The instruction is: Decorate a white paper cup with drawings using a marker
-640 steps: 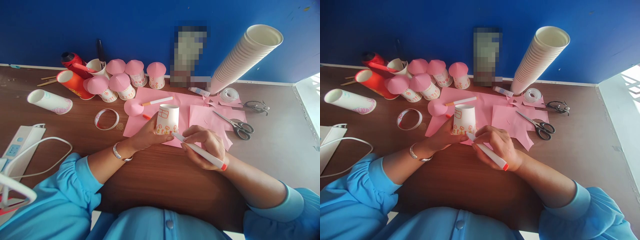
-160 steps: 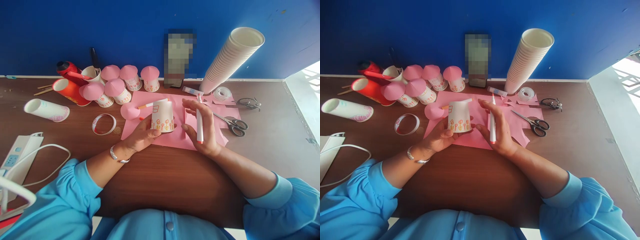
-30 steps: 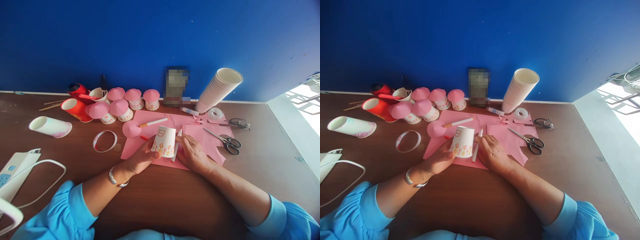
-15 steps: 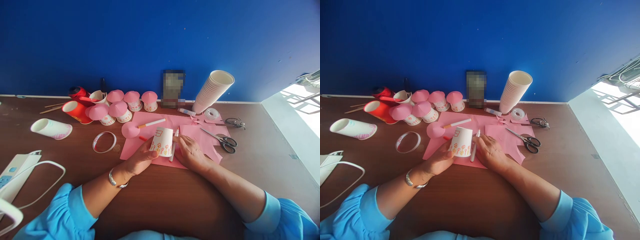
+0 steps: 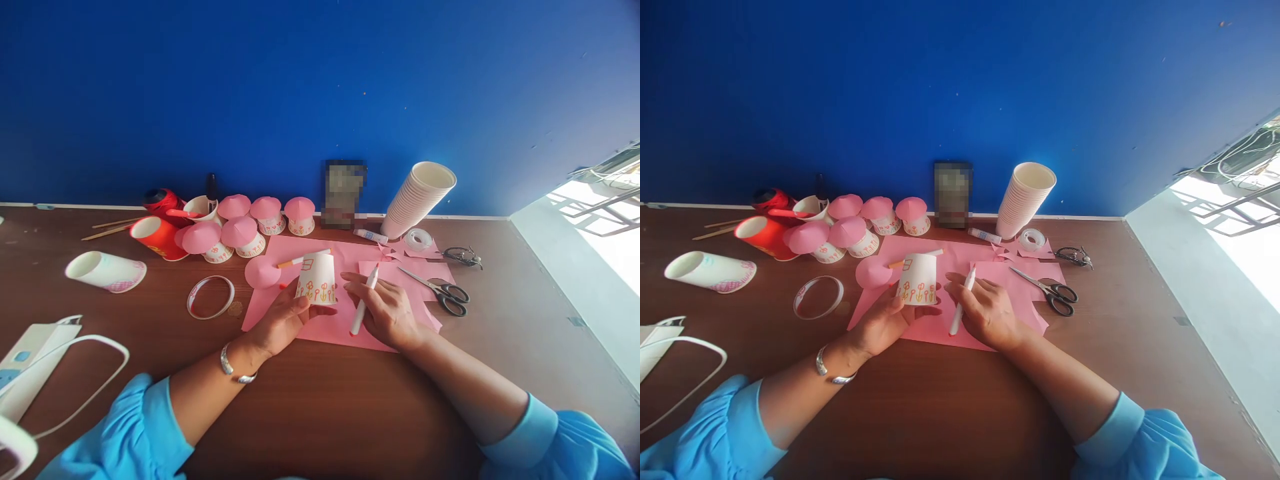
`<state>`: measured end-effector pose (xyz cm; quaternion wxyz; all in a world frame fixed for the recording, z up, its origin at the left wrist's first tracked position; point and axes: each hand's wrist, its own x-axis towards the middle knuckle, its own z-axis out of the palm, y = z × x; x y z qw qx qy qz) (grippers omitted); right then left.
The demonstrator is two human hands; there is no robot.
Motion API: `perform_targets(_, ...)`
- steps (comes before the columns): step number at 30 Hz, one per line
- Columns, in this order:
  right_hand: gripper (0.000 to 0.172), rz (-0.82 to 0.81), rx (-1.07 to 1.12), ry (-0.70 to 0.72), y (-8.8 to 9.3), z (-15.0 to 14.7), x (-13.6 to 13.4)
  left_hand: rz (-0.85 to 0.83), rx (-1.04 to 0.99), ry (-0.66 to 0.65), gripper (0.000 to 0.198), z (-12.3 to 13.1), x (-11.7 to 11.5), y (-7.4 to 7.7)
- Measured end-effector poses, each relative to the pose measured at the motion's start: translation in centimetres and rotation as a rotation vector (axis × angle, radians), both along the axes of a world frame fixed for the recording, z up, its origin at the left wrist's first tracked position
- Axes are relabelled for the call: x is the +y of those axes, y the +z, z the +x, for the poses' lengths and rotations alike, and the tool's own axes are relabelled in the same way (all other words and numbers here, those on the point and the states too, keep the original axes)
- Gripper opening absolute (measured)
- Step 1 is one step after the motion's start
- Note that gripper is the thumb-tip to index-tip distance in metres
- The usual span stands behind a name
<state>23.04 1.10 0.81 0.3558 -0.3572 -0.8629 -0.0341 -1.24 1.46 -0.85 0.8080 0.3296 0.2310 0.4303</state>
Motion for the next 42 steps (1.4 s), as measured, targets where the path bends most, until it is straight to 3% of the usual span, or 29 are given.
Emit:
perform_targets(3,0.029,-0.041,-0.001,-0.014,-1.2,-0.4,0.1,-0.001,0.011,-0.007,0.056,0.0,0.1,0.1)
perform_targets(7,0.02,-0.082,-0.034,-0.058,-2.0,-0.2,0.3,0.006,0.032,-0.013,0.07,0.2,0.1,0.3)
perform_targets(11,0.015,-0.075,-0.036,-0.053,-2.1,-0.2,0.4,0.006,0.031,-0.002,0.065,0.2,0.0,0.2)
perform_targets(14,0.022,-0.051,-0.019,-0.02,-1.5,-0.2,0.2,0.005,0.03,0.001,0.052,0.1,0.1,0.1)
perform_targets(18,0.044,0.066,-0.122,-0.018,0.0,1.0,0.6,0.007,0.025,0.021,0.043,0.0,0.2,0.0)
perform_targets(23,0.057,0.234,-0.291,-0.042,2.0,3.8,4.2,0.003,0.011,0.035,0.051,0.0,0.3,-0.1)
perform_targets(27,0.047,0.048,-0.357,-0.121,3.0,4.9,8.2,0.008,0.014,0.022,0.061,0.1,0.4,-0.1)
perform_targets(30,0.044,0.067,-0.504,-0.121,3.0,4.5,10.5,0.013,0.02,0.018,0.062,0.1,0.4,-0.1)
perform_targets(36,0.045,-0.012,-0.537,-0.071,2.8,3.4,12.5,-0.007,0.032,0.022,0.064,0.1,0.4,-0.1)
perform_targets(42,0.041,0.01,-0.53,-0.118,3.6,3.8,13.6,0.016,0.024,-0.013,0.065,0.1,0.4,-0.1)
